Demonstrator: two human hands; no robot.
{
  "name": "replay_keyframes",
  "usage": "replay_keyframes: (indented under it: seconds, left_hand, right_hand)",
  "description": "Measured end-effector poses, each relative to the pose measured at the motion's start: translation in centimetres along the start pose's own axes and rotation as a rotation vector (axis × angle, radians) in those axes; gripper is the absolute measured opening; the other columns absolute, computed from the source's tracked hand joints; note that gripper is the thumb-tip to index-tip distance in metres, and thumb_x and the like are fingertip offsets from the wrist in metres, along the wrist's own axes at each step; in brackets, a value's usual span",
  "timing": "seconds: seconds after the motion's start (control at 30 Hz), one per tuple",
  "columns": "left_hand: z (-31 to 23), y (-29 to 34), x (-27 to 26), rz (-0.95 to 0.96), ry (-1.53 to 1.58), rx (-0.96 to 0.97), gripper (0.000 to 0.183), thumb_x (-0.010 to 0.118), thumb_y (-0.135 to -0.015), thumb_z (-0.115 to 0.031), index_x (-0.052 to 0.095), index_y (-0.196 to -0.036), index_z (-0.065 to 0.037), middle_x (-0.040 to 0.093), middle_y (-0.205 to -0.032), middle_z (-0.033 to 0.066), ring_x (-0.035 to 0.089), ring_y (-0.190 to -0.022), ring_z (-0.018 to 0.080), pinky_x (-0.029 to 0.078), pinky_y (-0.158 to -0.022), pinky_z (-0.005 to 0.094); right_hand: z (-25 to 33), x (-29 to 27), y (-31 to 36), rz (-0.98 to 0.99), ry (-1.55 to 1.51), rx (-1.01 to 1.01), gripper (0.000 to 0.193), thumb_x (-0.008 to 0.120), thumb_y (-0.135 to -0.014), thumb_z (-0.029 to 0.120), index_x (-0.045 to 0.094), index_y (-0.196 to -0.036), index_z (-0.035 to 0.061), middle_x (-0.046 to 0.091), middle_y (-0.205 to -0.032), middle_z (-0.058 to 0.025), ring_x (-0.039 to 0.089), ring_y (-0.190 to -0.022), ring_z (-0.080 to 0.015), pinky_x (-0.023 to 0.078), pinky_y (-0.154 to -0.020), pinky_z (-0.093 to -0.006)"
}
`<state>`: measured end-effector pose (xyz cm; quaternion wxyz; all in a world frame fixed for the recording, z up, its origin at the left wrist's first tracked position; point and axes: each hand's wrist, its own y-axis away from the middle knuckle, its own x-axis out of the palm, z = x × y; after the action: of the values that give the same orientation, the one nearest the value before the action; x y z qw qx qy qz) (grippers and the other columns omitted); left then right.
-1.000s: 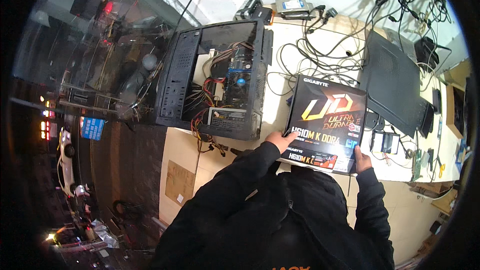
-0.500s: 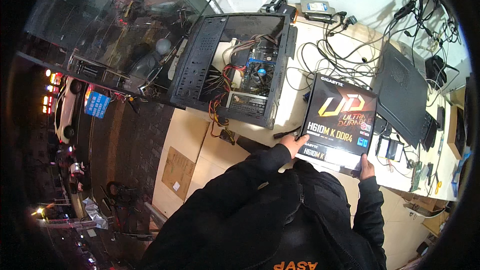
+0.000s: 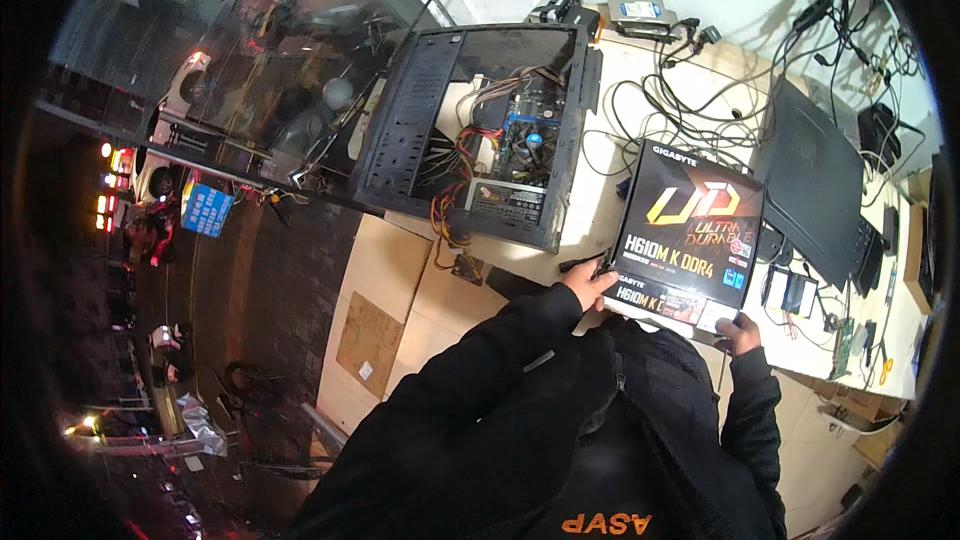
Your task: The person assembles a desktop computer by connecting power cables to the motherboard and installing RAM sticks. They use a screwdriver to secure components and place the motherboard into a cardboard box.
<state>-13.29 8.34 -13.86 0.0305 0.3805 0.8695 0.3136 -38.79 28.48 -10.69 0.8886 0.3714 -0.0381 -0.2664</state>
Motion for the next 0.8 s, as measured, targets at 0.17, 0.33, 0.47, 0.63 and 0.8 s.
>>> replay_keyframes:
  seconds: [0.17, 0.33, 0.47, 0.63, 0.8]
  left_hand:
    - [0.7, -0.4, -0.2, -0.074, -0.032, 0.035, 0.024, 0.059, -0.085, -0.018, 0.053, -0.101, -0.002, 0.057, -0.077, 0.0009, 0.05, -0.057, 0.0076, 0.043, -0.047, 0.0217]
    - [3.2, -1.1, -1.6, -0.052, 0.066, 0.184, 0.027, 0.062, -0.083, -0.013, 0.054, -0.103, 0.002, 0.061, -0.09, 0.0033, 0.056, -0.078, 0.0094, 0.047, -0.071, 0.0237]
    - [2.3, -0.8, -2.1, 0.006, 0.069, 0.14, 0.027, 0.061, -0.083, -0.008, 0.054, -0.106, 0.005, 0.061, -0.096, 0.0048, 0.056, -0.086, 0.0113, 0.045, -0.079, 0.0253]
    - [1.9, -0.2, -2.1, -0.04, -0.158, 0.166, 0.027, 0.061, -0.083, -0.009, 0.056, -0.104, 0.006, 0.062, -0.096, 0.0049, 0.056, -0.085, 0.0111, 0.045, -0.078, 0.0251]
    - [1.8, 0.6, -2.3, 0.037, -0.081, 0.201, 0.034, 0.056, -0.082, -0.002, 0.05, -0.115, 0.004, 0.06, -0.104, 0.0053, 0.055, -0.093, 0.011, 0.043, -0.084, 0.0254]
  right_hand:
    - [1.0, -0.2, 0.6, 0.079, -0.013, 0.022, 0.04, 0.057, -0.073, 0.008, 0.052, -0.109, -0.0071, 0.06, -0.093, -0.014, 0.061, -0.077, -0.0245, 0.054, -0.064, -0.0337]
    - [0.1, 0.2, 0.5, 0.073, -0.102, -0.038, 0.052, 0.056, -0.071, 0.001, 0.041, -0.12, -0.0064, 0.059, -0.097, -0.0153, 0.06, -0.08, -0.0255, 0.053, -0.068, -0.0342]
    - [-0.3, -0.3, -0.3, 0.077, -0.013, -0.031, 0.066, 0.053, -0.067, -0.007, 0.032, -0.129, -0.0054, 0.058, -0.103, -0.0172, 0.06, -0.085, -0.0253, 0.052, -0.069, -0.0337]
    - [1.0, 0.2, 0.5, 0.114, 0.116, -0.104, 0.071, 0.058, -0.063, -0.01, 0.033, -0.129, -0.0071, 0.057, -0.109, -0.0164, 0.058, -0.097, -0.0231, 0.048, -0.082, -0.0323]
    - [0.4, -0.2, -0.1, 0.097, 0.281, -0.194, 0.064, 0.06, -0.061, -0.005, 0.039, -0.122, -0.0091, 0.06, -0.101, -0.0145, 0.059, -0.09, -0.0208, 0.048, -0.08, -0.03]
